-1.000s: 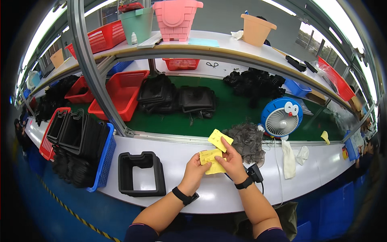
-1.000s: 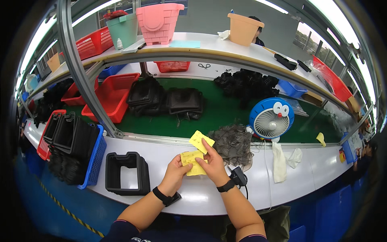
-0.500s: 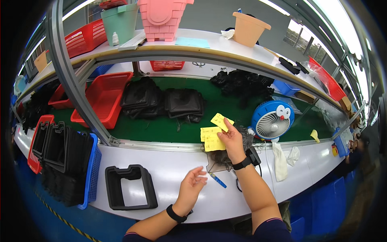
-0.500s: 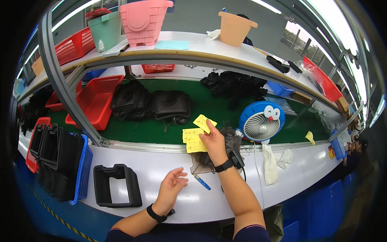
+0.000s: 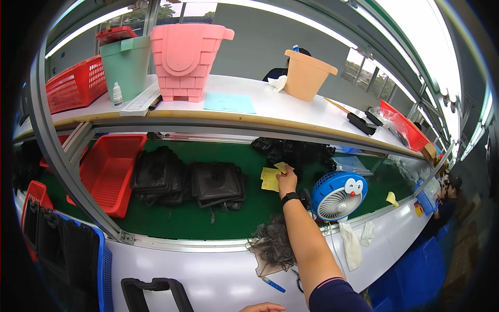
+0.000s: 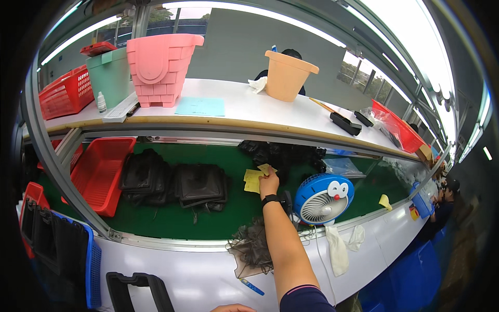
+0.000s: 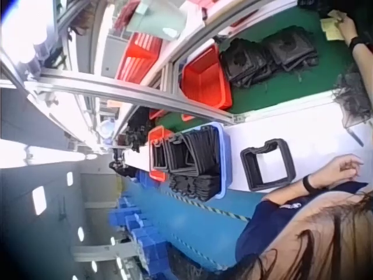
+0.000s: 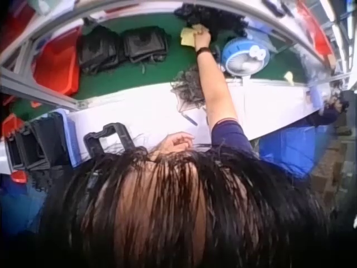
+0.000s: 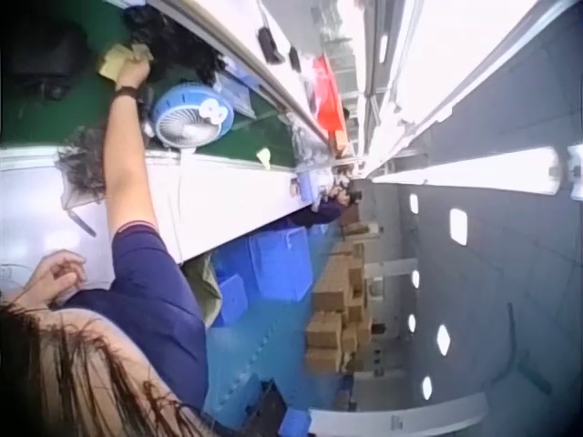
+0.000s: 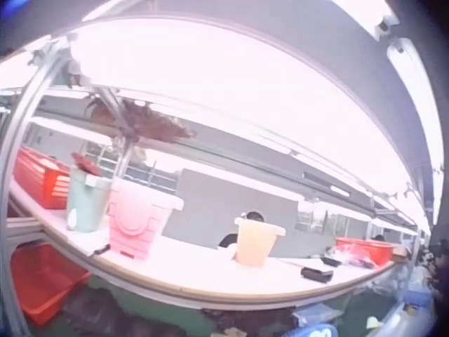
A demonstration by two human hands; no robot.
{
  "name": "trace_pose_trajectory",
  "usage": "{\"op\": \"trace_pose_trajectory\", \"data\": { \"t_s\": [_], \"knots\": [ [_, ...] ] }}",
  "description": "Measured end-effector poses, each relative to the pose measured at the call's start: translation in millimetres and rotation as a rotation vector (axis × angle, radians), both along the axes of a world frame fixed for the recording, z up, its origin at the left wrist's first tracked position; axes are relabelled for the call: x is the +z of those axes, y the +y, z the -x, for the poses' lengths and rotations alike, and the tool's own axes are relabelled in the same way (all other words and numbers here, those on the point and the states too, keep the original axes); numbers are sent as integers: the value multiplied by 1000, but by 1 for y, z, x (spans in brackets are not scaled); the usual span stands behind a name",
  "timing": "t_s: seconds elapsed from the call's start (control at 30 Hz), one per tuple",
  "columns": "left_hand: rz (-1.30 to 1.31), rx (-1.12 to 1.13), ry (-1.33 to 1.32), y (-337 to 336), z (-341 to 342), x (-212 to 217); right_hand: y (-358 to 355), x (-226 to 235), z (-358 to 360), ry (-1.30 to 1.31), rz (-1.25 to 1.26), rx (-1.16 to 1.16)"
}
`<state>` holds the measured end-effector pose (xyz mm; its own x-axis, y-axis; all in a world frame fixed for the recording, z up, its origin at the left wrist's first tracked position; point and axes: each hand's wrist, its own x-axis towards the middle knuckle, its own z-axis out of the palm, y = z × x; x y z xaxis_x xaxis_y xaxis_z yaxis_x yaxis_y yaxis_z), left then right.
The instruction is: The worker is inspecting and cleaning black plastic frame components using a pen-like tool and organizing notes.
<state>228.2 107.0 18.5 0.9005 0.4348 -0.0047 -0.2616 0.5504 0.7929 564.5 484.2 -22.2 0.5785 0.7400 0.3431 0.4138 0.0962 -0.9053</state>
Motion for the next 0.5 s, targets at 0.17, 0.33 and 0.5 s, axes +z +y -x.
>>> {"op": "trace_pose_trajectory", "data": {
  "t_s": [0.17,0.33,0.5],
  "knots": [
    [243,47,-116,17,3,-16,37,-26,6,97,3,5],
    [318,57,-147,26,2,-25,45,-49,12,167,77,-94],
    [367,78,-155,29,1,-29,30,-43,22,574,-152,23]
  ]
}}
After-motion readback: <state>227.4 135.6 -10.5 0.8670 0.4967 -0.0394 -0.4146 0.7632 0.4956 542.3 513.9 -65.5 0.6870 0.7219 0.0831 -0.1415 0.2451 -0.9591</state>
